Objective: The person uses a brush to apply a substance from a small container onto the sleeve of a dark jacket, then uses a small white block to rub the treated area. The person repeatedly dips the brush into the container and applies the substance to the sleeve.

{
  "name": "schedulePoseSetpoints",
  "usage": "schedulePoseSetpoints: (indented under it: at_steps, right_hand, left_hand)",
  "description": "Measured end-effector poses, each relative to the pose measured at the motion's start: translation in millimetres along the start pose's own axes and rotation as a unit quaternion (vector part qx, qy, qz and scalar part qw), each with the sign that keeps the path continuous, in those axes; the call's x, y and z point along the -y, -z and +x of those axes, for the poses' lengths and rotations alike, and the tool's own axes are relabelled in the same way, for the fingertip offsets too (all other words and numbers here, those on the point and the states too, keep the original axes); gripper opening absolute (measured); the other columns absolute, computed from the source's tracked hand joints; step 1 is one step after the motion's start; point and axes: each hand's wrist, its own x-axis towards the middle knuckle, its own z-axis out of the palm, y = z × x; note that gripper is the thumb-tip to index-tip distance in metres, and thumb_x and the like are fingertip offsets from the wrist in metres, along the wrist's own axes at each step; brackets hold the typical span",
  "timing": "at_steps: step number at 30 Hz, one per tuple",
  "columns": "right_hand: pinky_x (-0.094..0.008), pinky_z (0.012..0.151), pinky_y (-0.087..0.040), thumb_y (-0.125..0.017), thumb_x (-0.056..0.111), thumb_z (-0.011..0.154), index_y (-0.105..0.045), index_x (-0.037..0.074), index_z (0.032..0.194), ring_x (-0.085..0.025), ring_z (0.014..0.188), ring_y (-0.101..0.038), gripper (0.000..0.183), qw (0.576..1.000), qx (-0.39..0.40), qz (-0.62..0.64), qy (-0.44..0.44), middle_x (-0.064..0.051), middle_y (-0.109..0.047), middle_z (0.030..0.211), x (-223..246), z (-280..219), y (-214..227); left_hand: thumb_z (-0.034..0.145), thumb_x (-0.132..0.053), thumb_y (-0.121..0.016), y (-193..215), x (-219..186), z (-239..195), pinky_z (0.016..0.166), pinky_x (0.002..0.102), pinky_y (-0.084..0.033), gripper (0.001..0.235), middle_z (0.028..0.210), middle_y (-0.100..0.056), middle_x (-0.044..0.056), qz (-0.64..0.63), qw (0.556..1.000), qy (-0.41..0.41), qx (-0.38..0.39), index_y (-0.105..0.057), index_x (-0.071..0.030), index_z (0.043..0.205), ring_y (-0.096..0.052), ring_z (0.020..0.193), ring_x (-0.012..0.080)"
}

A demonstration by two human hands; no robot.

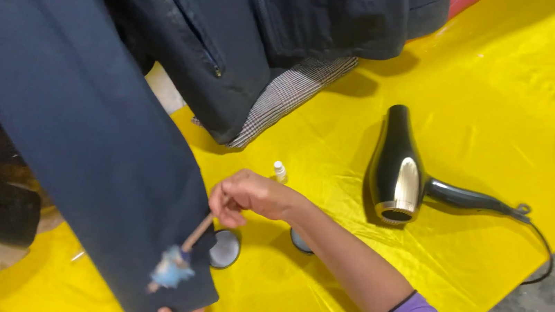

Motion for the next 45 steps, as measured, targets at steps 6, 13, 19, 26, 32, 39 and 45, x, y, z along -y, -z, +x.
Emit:
schedulePoseSetpoints:
  at_steps: [6, 13, 19, 26, 32, 39, 45]
  right_hand:
    - [-0.019, 0.06, -0.057, -0.06, 0.021, 0.107, -0.071, 0.005, 0.102, -0.011, 0.061, -0.07, 0.02, 0.996, -0.09, -0.007, 0.014, -0.007, -0.074, 0.078, 25.8, 9.3, -19.3]
    - [-0.026, 0.048, -0.049, -0.051, 0.023, 0.103, -0.065, 0.005, 0.089, -0.017, 0.049, -0.059, 0.027, 0.975, -0.098, -0.185, -0.074, -0.011, -0.064, 0.065, 23.6, 5.8, -34.2]
    - [-0.024, 0.056, -0.056, -0.059, 0.031, 0.105, -0.068, 0.006, 0.097, -0.017, 0.066, -0.07, 0.028, 0.986, -0.066, -0.153, 0.003, -0.01, -0.072, 0.082, 14.7, 8.7, -50.8]
    - [-0.027, 0.062, -0.06, -0.059, 0.029, 0.107, -0.068, 0.008, 0.104, -0.023, 0.078, -0.074, 0.022, 0.987, -0.055, -0.151, 0.019, -0.014, -0.072, 0.091, 9.1, 5.9, -55.5]
    - [-0.025, 0.054, -0.058, -0.054, 0.023, 0.104, -0.068, -0.002, 0.088, -0.017, 0.057, -0.068, 0.033, 0.95, 0.001, -0.304, -0.077, -0.015, -0.071, 0.075, 14.7, 1.0, -69.1]
    - [-0.023, 0.054, -0.056, -0.055, 0.028, 0.105, -0.068, 0.003, 0.092, -0.014, 0.058, -0.064, 0.031, 0.964, -0.018, -0.266, 0.014, -0.011, -0.07, 0.076, 18.7, 4.7, -66.5]
    - [-0.023, 0.055, -0.058, -0.06, 0.011, 0.103, -0.07, 0.006, 0.097, -0.015, 0.061, -0.065, 0.012, 0.973, 0.004, -0.199, 0.114, -0.011, -0.069, 0.081, 36.3, 4.1, -43.0]
  left_hand:
    - [0.095, -0.016, -0.072, -143.5, -49.8, -55.2, 0.068, 0.05, -0.062, 0.022, 0.092, -0.075, 0.013, -0.17, 0.969, -0.171, -0.059, -0.071, -0.005, 0.114, -0.073, 0.07, 0.0228]
    - [0.092, -0.024, -0.073, -172.8, -61.5, -70.7, 0.072, 0.05, -0.063, 0.037, 0.069, -0.074, 0.026, -0.121, 0.983, -0.129, -0.053, -0.066, 0.003, 0.068, -0.076, 0.065, 0.0354]
    - [0.091, -0.018, -0.073, -182.9, -65.0, -73.8, 0.086, 0.056, -0.065, 0.027, 0.074, -0.066, 0.016, -0.147, 0.98, -0.13, 0.008, -0.064, 0.0, 0.074, -0.079, 0.078, 0.0376]
    - [0.091, -0.026, -0.074, -195.8, -87.4, -89.5, 0.088, 0.044, -0.066, 0.041, 0.072, -0.079, 0.015, -0.047, 0.993, -0.104, 0.019, -0.067, -0.003, 0.058, -0.082, 0.079, 0.0297]
    - [0.09, -0.021, -0.078, -190.7, -80.1, -80.2, 0.089, 0.051, -0.068, 0.02, 0.09, -0.07, -0.004, -0.08, 0.983, -0.159, 0.037, -0.076, -0.003, 0.083, -0.071, 0.078, 0.0137]
    - [0.091, -0.025, -0.075, -189.4, -78.5, -81.6, 0.095, 0.045, -0.064, 0.041, 0.06, -0.06, -0.001, -0.07, 0.989, -0.124, 0.036, -0.063, -0.008, 0.056, -0.079, 0.078, 0.0233]
    - [0.095, -0.009, -0.07, -188.6, -87.4, -82.4, 0.087, 0.056, -0.066, 0.016, 0.104, -0.08, 0.009, -0.152, 0.97, -0.171, 0.081, -0.078, 0.002, 0.104, -0.078, 0.089, 0.0284]
